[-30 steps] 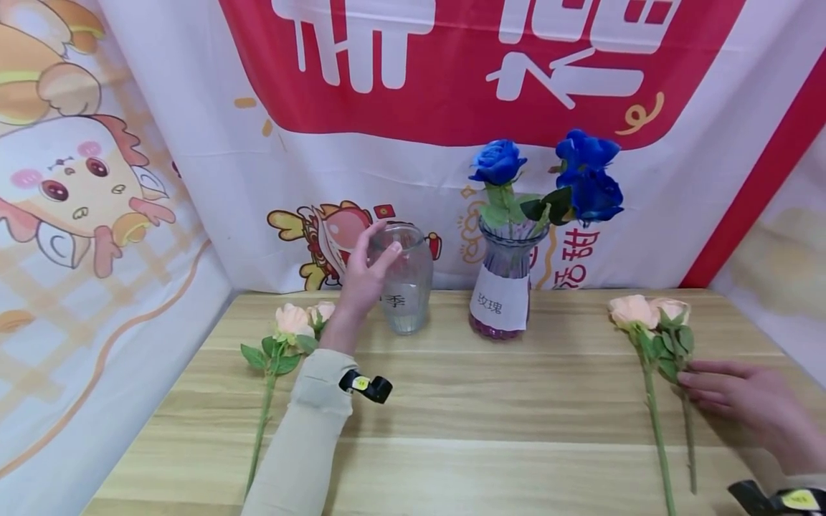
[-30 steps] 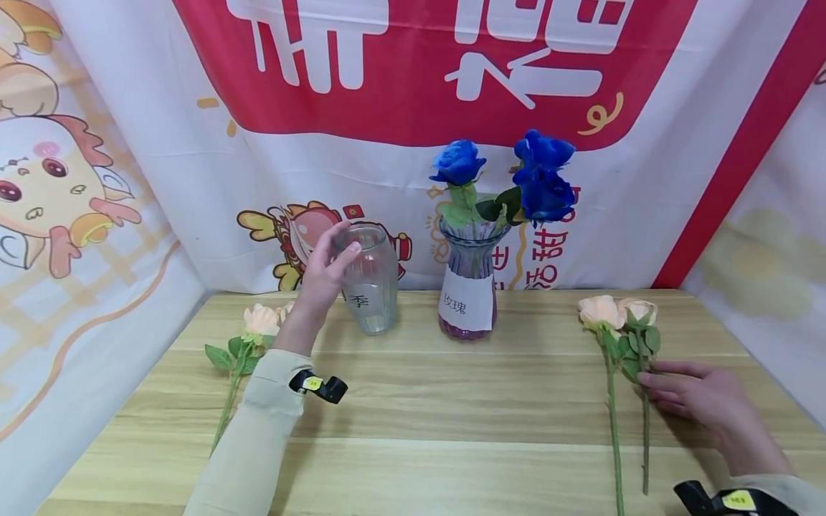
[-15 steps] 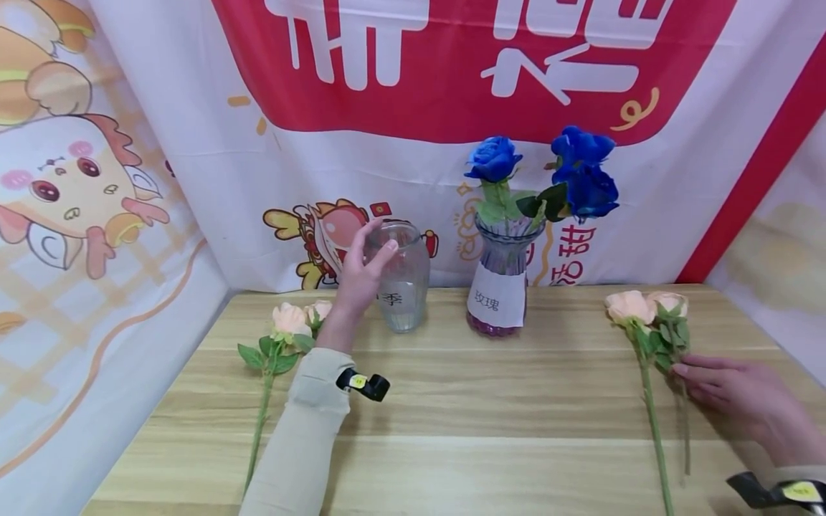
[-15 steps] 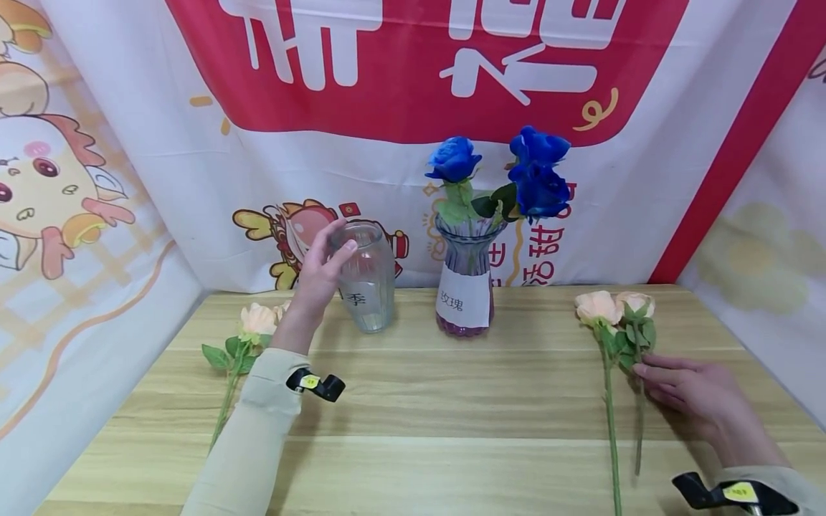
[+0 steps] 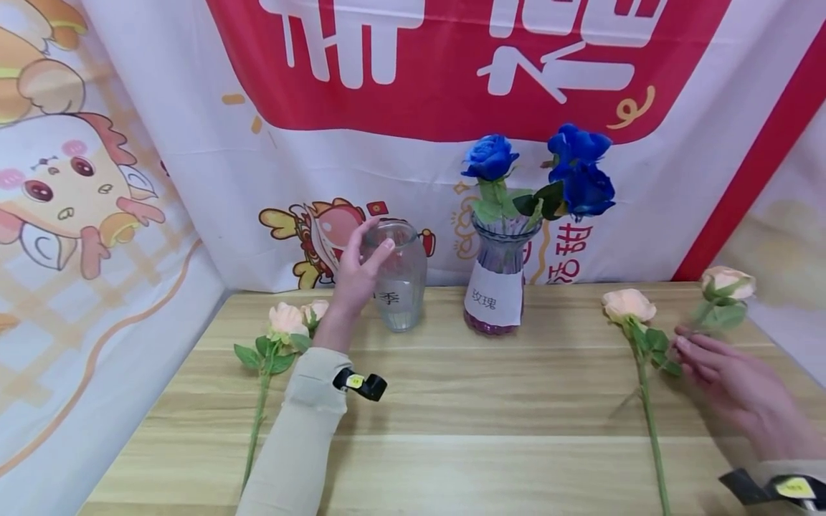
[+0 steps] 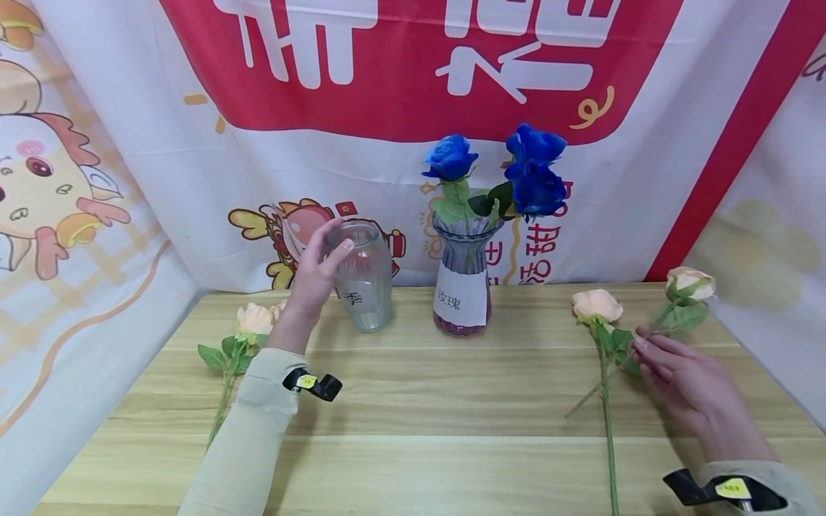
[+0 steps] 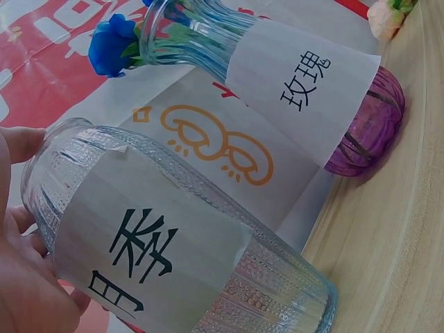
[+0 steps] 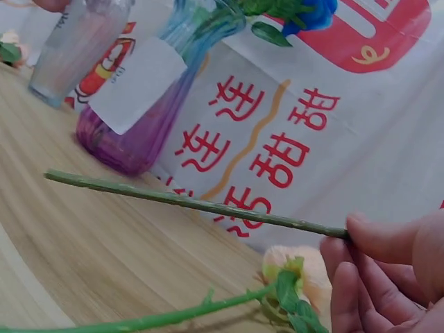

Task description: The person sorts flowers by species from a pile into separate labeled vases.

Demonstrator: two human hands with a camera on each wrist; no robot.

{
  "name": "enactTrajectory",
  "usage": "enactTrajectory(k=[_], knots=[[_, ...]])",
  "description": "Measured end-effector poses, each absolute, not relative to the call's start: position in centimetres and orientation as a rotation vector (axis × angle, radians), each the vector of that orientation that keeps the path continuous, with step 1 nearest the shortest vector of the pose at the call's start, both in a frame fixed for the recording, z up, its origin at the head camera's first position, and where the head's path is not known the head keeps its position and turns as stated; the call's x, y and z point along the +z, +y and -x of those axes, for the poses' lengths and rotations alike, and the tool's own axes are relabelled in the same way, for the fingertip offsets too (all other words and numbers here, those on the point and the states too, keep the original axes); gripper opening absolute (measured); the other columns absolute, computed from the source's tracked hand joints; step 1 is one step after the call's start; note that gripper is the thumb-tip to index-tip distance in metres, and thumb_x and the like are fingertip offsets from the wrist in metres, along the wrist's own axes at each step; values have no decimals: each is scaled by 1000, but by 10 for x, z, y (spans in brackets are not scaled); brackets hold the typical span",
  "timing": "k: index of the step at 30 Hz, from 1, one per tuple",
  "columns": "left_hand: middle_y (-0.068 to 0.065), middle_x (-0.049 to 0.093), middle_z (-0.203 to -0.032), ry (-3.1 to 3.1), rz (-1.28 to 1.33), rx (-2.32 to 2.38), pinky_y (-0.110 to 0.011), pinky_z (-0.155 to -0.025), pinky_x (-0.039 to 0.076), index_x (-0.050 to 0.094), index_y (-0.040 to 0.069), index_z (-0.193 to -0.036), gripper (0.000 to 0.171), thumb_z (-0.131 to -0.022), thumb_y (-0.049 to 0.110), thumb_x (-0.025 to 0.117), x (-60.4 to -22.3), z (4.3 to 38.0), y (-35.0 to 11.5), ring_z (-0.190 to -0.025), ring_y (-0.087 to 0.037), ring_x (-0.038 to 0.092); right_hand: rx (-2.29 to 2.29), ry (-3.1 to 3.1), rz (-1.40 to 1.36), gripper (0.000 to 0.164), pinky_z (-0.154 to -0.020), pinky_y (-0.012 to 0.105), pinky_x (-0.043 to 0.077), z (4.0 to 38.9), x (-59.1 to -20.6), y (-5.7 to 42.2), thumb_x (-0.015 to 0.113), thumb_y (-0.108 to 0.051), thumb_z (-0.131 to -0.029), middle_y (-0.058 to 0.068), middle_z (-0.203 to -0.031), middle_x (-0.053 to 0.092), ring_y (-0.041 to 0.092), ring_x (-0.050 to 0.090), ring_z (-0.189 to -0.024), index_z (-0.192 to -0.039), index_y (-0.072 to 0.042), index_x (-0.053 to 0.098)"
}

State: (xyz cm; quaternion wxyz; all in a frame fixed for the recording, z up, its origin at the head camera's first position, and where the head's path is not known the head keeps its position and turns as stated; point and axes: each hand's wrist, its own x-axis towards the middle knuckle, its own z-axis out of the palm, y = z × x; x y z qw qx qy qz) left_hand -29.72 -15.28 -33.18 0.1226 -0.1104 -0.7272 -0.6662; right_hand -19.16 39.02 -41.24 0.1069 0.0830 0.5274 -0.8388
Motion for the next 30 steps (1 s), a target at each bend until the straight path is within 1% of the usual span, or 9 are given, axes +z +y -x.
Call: enactTrajectory(k=[3,9,14,17,20,24,28,30], knots=[[-7,46,-163,-2120,331,-1954,-54,-127,36,38,19,-163,63,-106,30,63,-331,296,-154,-149,-28,46,-2512,1544,-287,32,-75,21,61,191,-408,382,57,-7,-108,-4,-99,82,7,76,-90,-104,-24,84],[-6,46,-162,-2123,337,-1951,-55,-127,34,41,22,-161,59,-106,29,62,-330,296,-155,-150,-28,45,-2572,1547,-163,34,-75,22,62,191,-404,365,55,-2,-108,-1,-100,83,9,78,-89,-107,-19,84],[-8,47,-160,-2112,341,-1962,-54,-125,38,40,18,-162,62,-106,28,63,-331,296,-156,-146,-28,47,-2676,1451,-102,34,-72,23,62,192,-403,351,53,4,-107,5,-98,83,14,80,-88,-106,-12,83],[-9,48,-160,-2105,345,-1967,-53,-124,40,39,16,-162,62,-106,27,63,-332,298,-154,-145,-29,48,-2700,1429,-175,30,-69,24,62,190,-401,342,57,3,-106,5,-97,84,16,81,-87,-104,-12,83],[-8,47,-162,-2110,343,-1960,-54,-125,38,39,16,-162,62,-106,27,63,-332,299,-154,-147,-29,47,-2725,1400,-236,27,-67,25,62,188,-400,333,59,1,-105,5,-98,84,18,82,-87,-103,-12,82],[-8,47,-162,-2105,344,-1970,-53,-125,38,40,17,-162,62,-106,27,63,-331,298,-153,-148,-29,46,-2810,1341,-292,23,-65,26,62,186,-400,320,61,2,-104,5,-98,84,20,82,-86,-103,-12,80],[-6,47,-162,-2111,331,-1966,-53,-125,38,41,20,-162,61,-106,28,63,-331,297,-154,-148,-28,47,-2882,1337,-381,17,-64,25,61,185,-398,304,67,1,-101,6,-95,84,19,82,-84,-104,-13,77],[-6,47,-161,-2112,320,-1964,-53,-125,39,41,20,-162,60,-106,28,63,-332,297,-154,-148,-28,47,-2908,1349,-430,15,-62,25,61,186,-397,295,70,1,-99,6,-92,84,18,82,-82,-103,-12,76]])
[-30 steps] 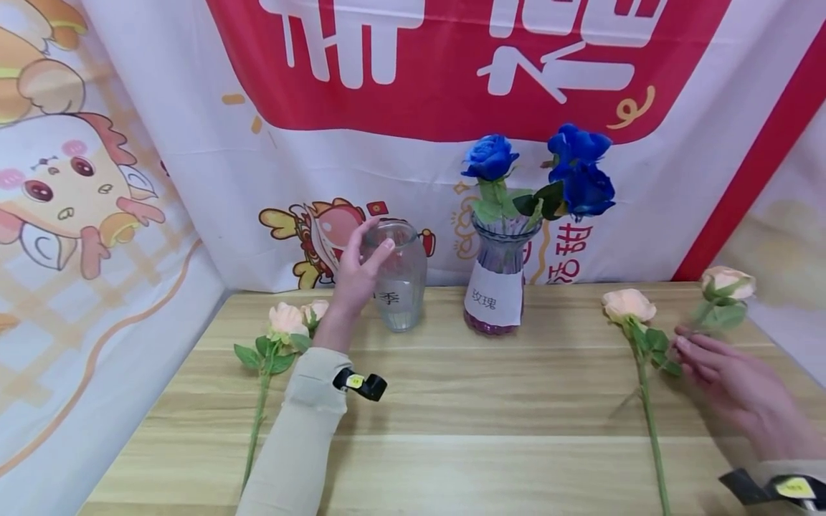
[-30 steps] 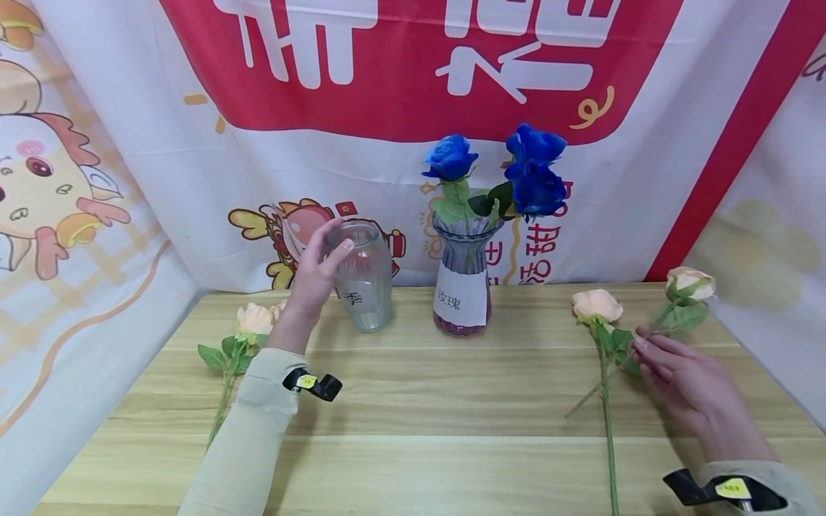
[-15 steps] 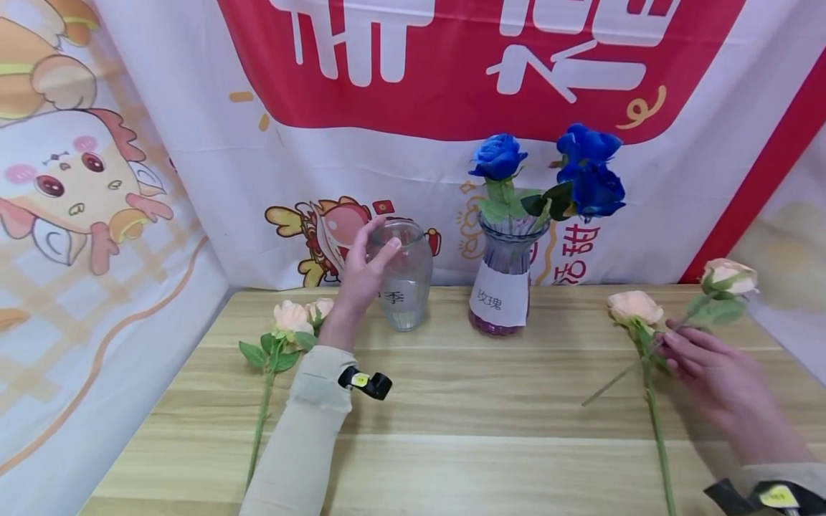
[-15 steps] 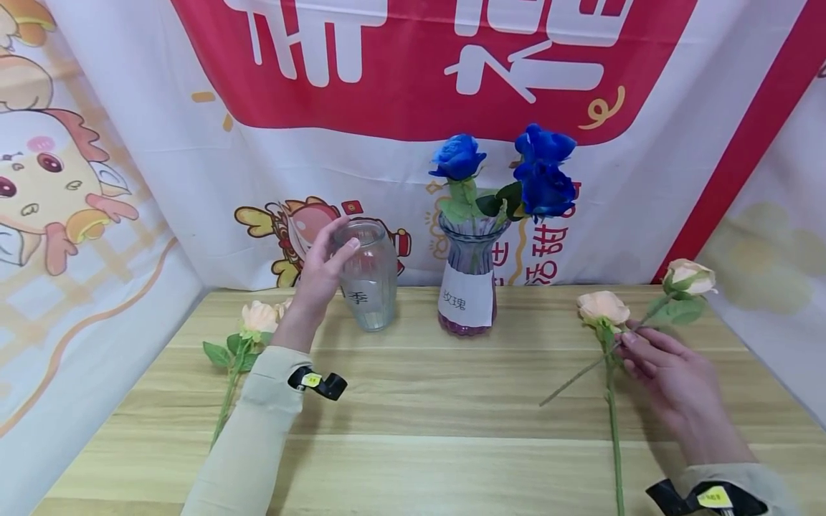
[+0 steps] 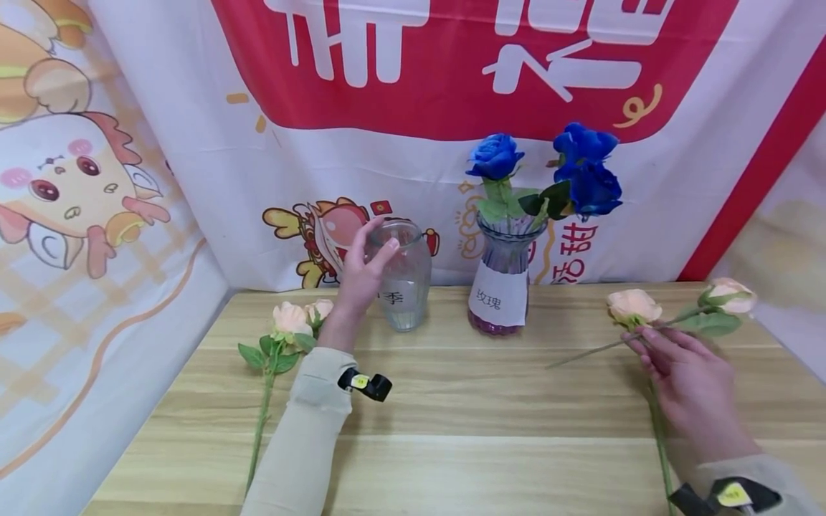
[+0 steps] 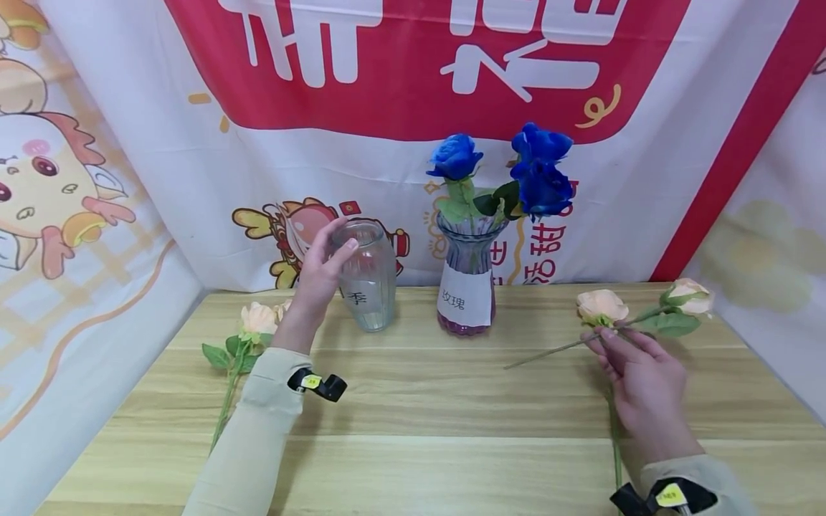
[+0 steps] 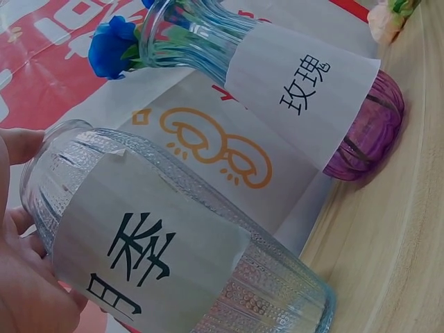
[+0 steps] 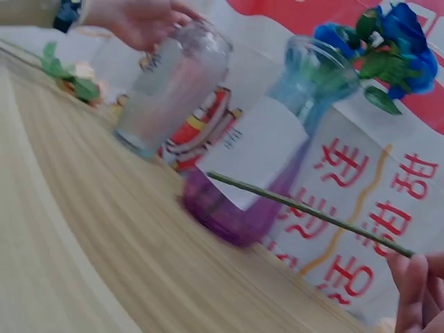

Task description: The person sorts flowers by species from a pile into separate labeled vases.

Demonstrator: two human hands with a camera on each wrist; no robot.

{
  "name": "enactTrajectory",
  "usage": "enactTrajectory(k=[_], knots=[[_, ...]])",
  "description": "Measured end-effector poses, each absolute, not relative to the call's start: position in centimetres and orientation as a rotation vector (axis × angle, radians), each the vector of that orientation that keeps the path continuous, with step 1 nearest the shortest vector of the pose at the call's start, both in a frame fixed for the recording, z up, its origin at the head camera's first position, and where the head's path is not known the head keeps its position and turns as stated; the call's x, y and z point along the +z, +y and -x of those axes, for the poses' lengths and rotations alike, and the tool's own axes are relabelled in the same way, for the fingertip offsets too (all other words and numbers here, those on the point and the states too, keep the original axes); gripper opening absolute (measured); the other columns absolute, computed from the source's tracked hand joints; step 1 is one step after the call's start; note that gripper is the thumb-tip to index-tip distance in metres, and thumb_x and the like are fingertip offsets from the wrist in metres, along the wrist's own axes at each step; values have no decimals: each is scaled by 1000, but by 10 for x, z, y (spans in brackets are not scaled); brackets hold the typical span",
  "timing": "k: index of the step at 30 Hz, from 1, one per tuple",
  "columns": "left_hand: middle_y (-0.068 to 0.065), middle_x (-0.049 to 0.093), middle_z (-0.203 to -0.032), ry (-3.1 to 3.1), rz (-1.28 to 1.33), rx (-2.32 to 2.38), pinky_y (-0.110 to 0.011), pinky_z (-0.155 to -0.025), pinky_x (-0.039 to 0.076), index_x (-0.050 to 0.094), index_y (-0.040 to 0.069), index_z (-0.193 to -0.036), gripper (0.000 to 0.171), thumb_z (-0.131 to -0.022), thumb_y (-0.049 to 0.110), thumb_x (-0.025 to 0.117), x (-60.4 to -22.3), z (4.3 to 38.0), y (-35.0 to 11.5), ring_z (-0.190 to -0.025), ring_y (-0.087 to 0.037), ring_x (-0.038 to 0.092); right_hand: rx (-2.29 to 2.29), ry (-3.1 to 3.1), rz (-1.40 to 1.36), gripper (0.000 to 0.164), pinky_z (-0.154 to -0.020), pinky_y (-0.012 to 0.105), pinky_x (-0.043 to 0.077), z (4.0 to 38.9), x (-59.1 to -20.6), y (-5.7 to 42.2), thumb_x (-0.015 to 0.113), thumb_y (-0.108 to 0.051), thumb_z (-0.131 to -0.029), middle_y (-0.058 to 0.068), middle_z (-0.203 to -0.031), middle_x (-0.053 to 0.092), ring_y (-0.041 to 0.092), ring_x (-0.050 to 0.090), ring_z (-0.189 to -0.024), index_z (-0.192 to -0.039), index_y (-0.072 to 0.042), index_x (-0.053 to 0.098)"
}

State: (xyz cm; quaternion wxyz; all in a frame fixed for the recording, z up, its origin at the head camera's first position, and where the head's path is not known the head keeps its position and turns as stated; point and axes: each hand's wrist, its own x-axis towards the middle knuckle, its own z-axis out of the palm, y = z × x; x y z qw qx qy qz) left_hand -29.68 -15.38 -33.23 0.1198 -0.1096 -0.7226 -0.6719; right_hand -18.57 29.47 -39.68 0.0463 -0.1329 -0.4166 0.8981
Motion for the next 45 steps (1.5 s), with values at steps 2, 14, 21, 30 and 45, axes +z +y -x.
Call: enactTrajectory(k=[2,14,21,30,45], knots=[[-6,47,-161,-2110,311,-1962,-53,-124,39,41,20,-162,61,-106,28,63,-333,296,-154,-147,-28,47,2699,-1259,474,13,-61,25,60,186,-396,285,74,0,-97,6,-90,84,17,82,-80,-102,-13,76],[-6,50,-159,-2106,293,-1966,-54,-124,40,41,19,-161,61,-105,29,64,-336,297,-152,-146,-29,49,2434,-870,678,38,-58,29,64,206,-386,216,88,5,-81,10,-95,83,24,81,-74,-112,-5,68],[-5,46,-163,-2121,282,-1961,-54,-127,36,39,19,-163,62,-106,31,63,-335,296,-155,-151,-28,44,2396,-923,561,38,-74,32,67,210,-374,176,82,-1,-90,13,-100,81,25,82,-85,-121,-4,60],[-3,49,-161,-2111,275,-1969,-54,-126,37,41,22,-162,62,-105,33,64,-332,296,-155,-149,-26,46,2327,-905,437,25,-74,30,67,215,-358,144,72,2,-97,16,-101,81,23,81,-80,-116,-1,56],[-3,47,-163,-2100,287,-1985,-52,-127,37,40,20,-162,62,-105,30,64,-331,297,-153,-150,-26,46,2300,-877,277,29,-88,36,65,213,-332,99,65,-3,-103,21,-111,80,26,81,-94,-128,-2,52]])
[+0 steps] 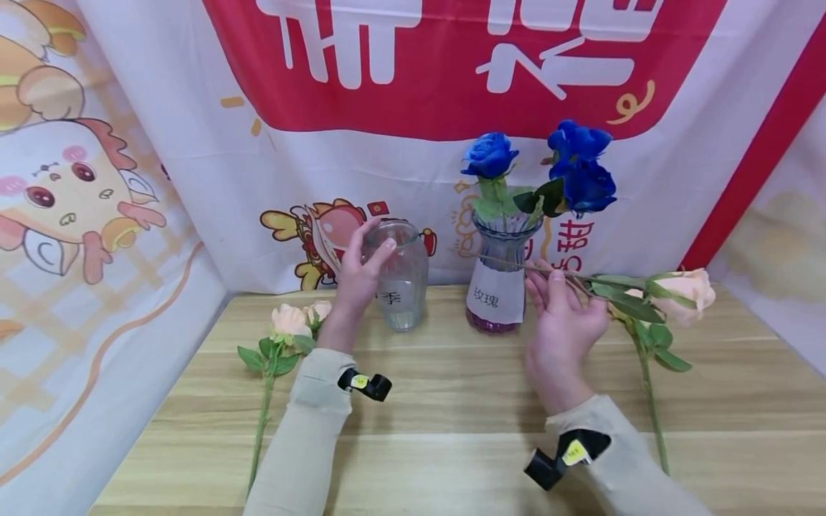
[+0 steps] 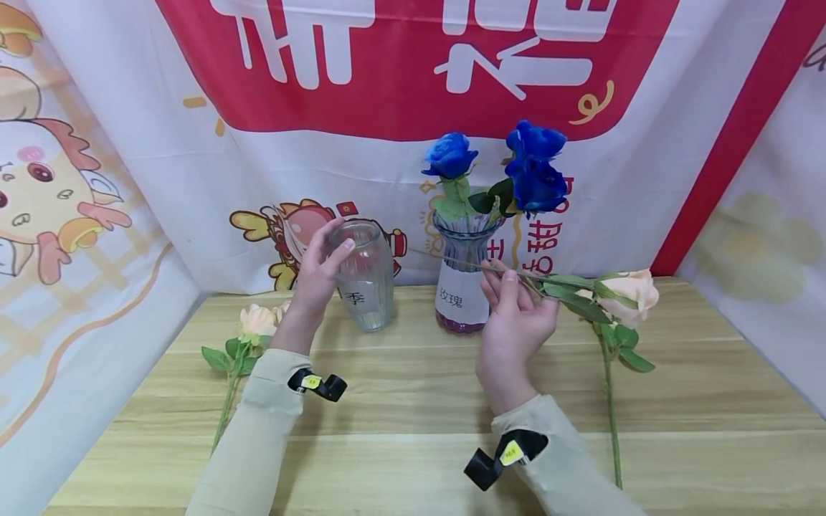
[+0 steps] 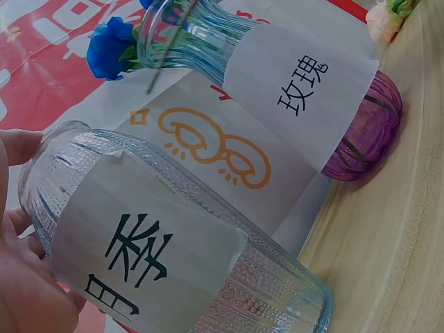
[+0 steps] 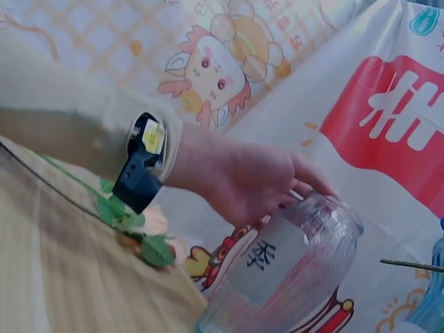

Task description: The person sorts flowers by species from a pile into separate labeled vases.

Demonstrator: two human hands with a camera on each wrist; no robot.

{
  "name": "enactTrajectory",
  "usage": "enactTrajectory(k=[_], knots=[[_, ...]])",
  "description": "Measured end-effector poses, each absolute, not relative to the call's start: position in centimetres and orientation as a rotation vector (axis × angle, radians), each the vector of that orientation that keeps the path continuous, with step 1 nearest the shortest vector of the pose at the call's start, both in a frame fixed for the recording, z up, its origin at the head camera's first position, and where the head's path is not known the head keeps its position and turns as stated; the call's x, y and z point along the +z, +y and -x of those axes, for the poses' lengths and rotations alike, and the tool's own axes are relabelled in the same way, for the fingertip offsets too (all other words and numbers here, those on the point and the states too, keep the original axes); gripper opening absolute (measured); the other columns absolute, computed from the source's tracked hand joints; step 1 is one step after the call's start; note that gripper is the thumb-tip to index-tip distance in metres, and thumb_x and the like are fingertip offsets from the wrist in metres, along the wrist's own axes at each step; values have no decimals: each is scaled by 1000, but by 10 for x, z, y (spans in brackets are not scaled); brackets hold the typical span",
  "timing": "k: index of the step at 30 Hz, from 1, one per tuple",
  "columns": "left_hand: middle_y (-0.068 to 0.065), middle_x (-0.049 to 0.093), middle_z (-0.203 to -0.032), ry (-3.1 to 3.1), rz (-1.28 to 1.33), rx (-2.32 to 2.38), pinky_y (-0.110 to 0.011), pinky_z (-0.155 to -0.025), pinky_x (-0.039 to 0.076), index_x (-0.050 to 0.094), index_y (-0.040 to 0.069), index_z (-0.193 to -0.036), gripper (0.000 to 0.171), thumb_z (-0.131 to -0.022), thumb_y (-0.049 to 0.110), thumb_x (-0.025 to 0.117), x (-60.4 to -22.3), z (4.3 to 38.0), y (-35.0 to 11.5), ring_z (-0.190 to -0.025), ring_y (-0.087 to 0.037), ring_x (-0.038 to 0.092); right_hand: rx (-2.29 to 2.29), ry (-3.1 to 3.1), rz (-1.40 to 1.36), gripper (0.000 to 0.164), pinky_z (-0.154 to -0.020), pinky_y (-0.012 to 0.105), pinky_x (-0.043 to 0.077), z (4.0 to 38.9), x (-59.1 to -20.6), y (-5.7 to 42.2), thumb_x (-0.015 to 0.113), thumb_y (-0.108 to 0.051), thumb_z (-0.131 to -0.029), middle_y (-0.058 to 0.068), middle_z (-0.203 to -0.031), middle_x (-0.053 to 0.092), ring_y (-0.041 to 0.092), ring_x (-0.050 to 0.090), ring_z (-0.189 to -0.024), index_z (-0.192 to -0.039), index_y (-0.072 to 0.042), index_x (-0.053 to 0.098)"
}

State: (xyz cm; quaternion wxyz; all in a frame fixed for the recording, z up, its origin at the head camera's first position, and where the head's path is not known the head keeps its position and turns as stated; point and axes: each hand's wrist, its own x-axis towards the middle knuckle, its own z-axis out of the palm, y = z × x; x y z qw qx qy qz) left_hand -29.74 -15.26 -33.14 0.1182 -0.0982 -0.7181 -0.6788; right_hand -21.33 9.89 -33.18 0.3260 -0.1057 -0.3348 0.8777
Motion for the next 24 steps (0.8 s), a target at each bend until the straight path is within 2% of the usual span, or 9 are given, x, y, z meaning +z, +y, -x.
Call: enactTrajectory(k=[5,9,17,24], knots=[[-5,49,-161,-2096,288,-1986,-52,-124,40,41,21,-161,61,-106,30,64,-332,297,-153,-147,-27,48,2319,-849,221,31,-94,40,64,216,-324,86,61,-1,-105,25,-116,78,28,81,-98,-133,-3,49],[-6,50,-159,-2091,309,-1989,-51,-122,43,41,21,-161,61,-105,29,64,-334,297,-151,-145,-27,51,2330,-841,246,33,-96,38,63,215,-318,82,61,-5,-106,25,-123,76,29,79,-105,-134,-3,45],[-2,48,-161,-2111,238,-1984,-52,-125,40,41,21,-161,62,-105,30,65,-337,295,-153,-148,-26,48,2379,-848,284,29,-100,39,61,217,-315,70,62,-7,-106,25,-126,74,29,79,-110,-131,-2,48],[-5,48,-161,-2103,308,-1974,-52,-124,41,41,19,-162,62,-105,31,65,-333,299,-153,-146,-27,49,2353,-827,252,29,-95,35,64,221,-310,64,63,-8,-105,23,-123,76,29,79,-109,-129,-1,47]])
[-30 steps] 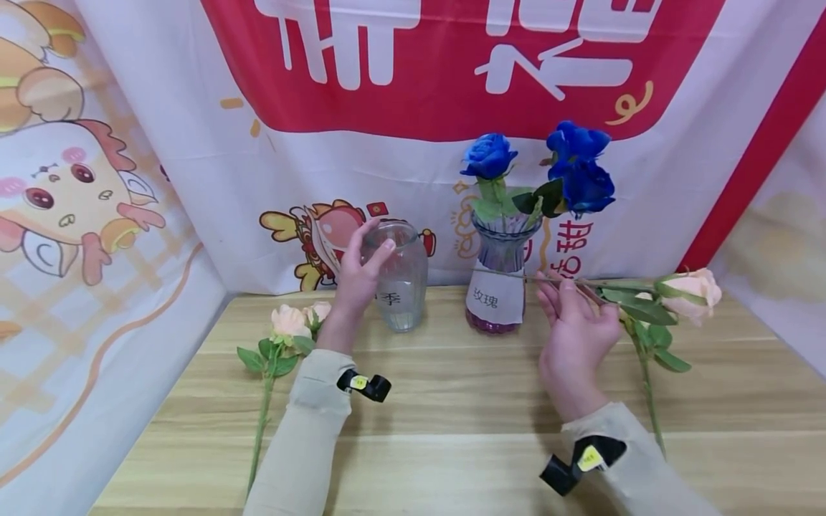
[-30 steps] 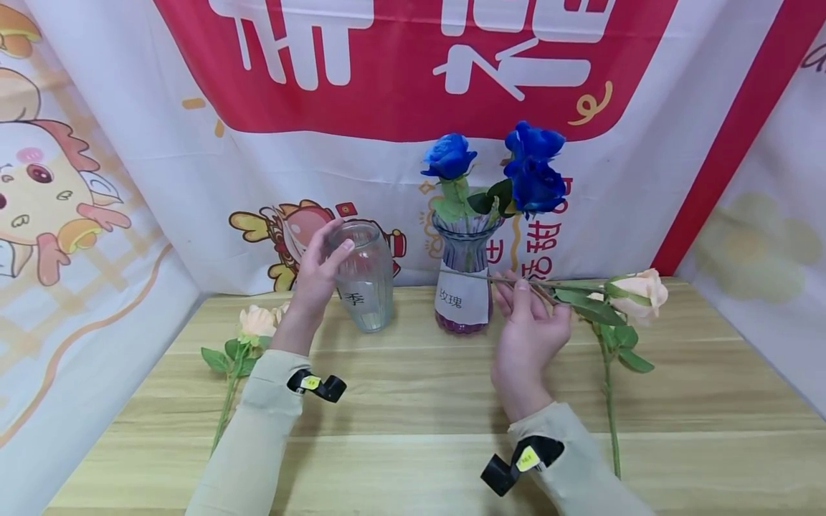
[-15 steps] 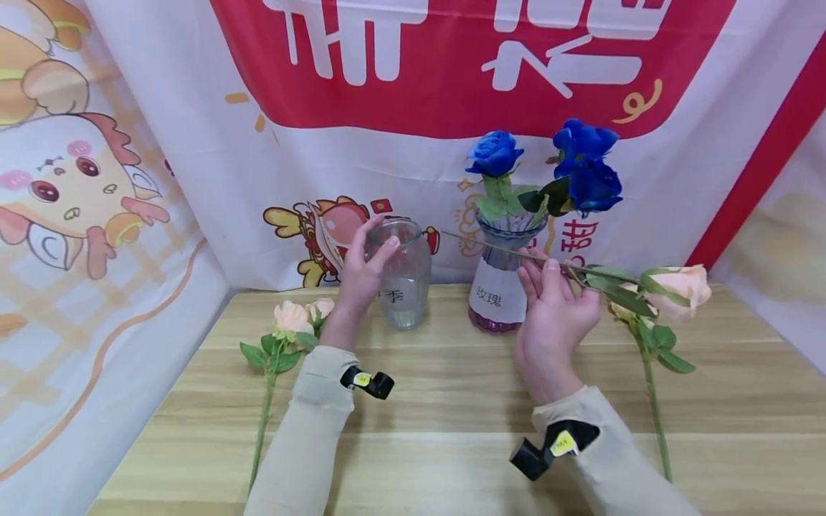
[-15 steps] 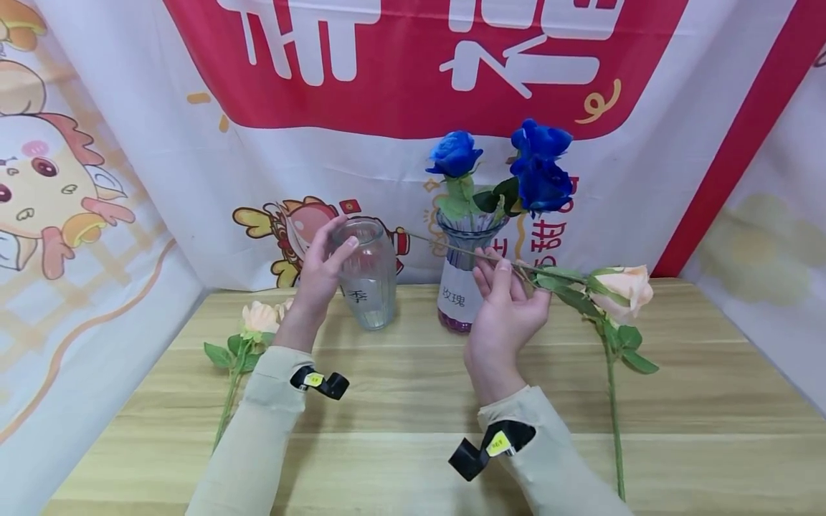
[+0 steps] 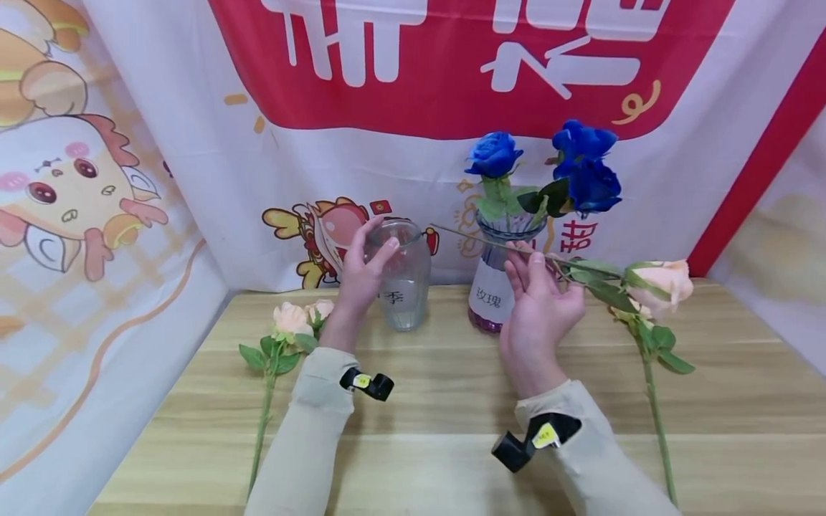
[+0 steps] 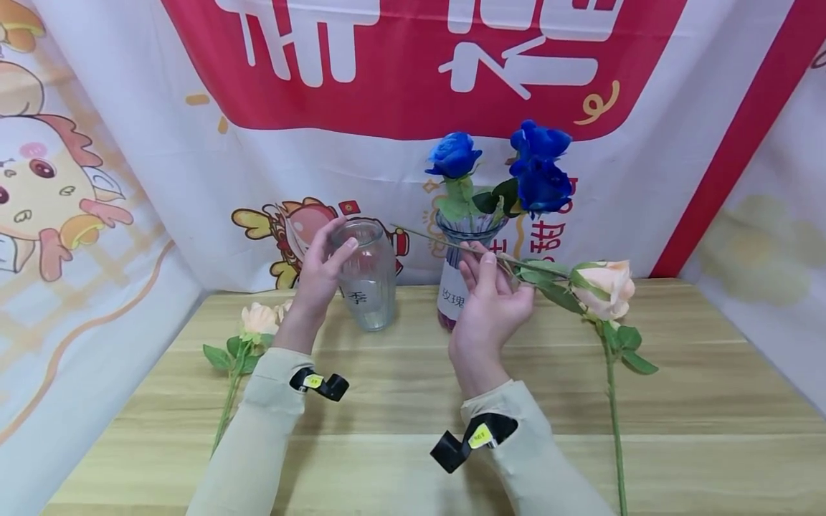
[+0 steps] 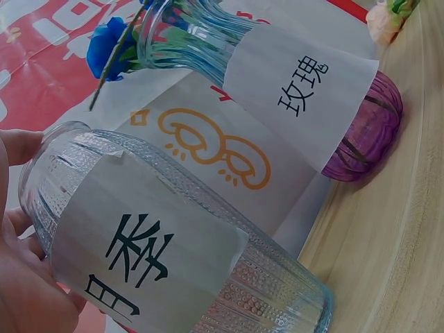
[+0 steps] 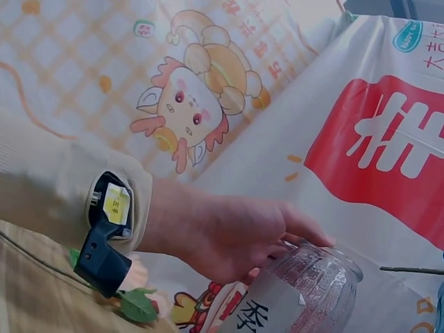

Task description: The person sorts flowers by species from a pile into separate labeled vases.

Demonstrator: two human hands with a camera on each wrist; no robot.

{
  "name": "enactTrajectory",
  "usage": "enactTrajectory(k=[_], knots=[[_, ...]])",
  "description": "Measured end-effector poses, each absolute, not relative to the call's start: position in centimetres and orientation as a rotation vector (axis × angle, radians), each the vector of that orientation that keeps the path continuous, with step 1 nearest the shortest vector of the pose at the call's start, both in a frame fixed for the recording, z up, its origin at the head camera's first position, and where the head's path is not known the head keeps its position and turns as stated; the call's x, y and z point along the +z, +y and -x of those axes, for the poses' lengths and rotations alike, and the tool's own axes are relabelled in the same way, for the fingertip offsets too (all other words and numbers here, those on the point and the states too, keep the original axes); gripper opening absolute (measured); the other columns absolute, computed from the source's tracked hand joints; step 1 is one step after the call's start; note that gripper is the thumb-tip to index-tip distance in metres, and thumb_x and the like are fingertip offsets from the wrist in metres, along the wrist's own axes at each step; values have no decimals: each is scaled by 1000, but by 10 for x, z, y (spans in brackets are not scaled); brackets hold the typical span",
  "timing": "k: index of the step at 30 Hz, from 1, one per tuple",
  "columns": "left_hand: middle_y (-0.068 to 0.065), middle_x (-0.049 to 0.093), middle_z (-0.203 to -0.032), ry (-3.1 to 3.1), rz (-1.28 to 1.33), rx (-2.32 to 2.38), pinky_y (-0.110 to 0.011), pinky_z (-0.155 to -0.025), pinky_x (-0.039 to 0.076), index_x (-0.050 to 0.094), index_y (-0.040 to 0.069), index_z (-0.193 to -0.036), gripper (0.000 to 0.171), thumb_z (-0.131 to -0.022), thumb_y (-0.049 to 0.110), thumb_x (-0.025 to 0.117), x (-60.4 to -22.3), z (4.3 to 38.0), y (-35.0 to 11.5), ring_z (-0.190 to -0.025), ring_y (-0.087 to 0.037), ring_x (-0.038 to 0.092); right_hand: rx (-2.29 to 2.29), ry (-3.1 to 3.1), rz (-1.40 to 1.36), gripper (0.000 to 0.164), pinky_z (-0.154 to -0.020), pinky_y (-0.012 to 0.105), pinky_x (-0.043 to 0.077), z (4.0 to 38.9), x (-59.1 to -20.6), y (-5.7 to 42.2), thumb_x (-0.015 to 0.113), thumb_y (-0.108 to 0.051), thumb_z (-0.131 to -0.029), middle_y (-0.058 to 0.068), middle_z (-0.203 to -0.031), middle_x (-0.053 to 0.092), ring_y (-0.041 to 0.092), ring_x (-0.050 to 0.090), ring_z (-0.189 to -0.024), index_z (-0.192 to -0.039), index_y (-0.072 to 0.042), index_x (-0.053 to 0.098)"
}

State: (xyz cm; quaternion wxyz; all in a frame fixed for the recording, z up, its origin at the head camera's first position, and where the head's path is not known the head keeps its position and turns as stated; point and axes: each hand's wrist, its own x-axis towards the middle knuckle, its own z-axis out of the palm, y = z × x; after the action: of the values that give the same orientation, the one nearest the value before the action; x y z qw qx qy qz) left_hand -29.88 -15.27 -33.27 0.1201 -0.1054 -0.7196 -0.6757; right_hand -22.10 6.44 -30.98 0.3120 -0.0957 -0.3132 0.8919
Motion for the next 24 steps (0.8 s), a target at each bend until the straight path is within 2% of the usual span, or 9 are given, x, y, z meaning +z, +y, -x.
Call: enactTrajectory(k=[9,13,17,21,24], knots=[[-8,51,-156,-2081,352,-2007,-51,-118,48,41,17,-161,61,-105,25,65,-332,303,-145,-141,-29,53,2261,-927,192,39,-90,32,65,223,-306,55,64,-15,-106,18,-129,75,31,78,-113,-141,-9,47],[-10,51,-157,-2085,353,-2012,-50,-118,47,41,17,-161,61,-105,24,64,-332,303,-143,-141,-29,53,2219,-968,180,41,-88,31,64,227,-305,49,64,-16,-106,17,-129,76,34,76,-115,-142,-7,46],[-11,51,-157,-2070,326,-2025,-50,-119,46,42,17,-161,60,-106,24,63,-332,300,-145,-140,-28,52,2196,-998,160,44,-86,33,64,232,-305,39,63,-13,-106,16,-124,78,33,78,-111,-145,-3,45],[-10,52,-155,-2061,325,-2026,-51,-118,48,41,17,-161,60,-106,24,63,-331,297,-150,-138,-29,53,2177,-1022,129,40,-84,33,63,237,-306,32,63,-11,-106,16,-121,79,28,80,-104,-143,-6,48],[-8,52,-156,-2069,312,-2012,-49,-119,47,41,17,-161,60,-106,25,63,-331,297,-152,-139,-27,53,2177,-1036,113,35,-82,30,62,240,-306,27,64,-9,-106,17,-121,79,31,79,-105,-138,-9,52]])
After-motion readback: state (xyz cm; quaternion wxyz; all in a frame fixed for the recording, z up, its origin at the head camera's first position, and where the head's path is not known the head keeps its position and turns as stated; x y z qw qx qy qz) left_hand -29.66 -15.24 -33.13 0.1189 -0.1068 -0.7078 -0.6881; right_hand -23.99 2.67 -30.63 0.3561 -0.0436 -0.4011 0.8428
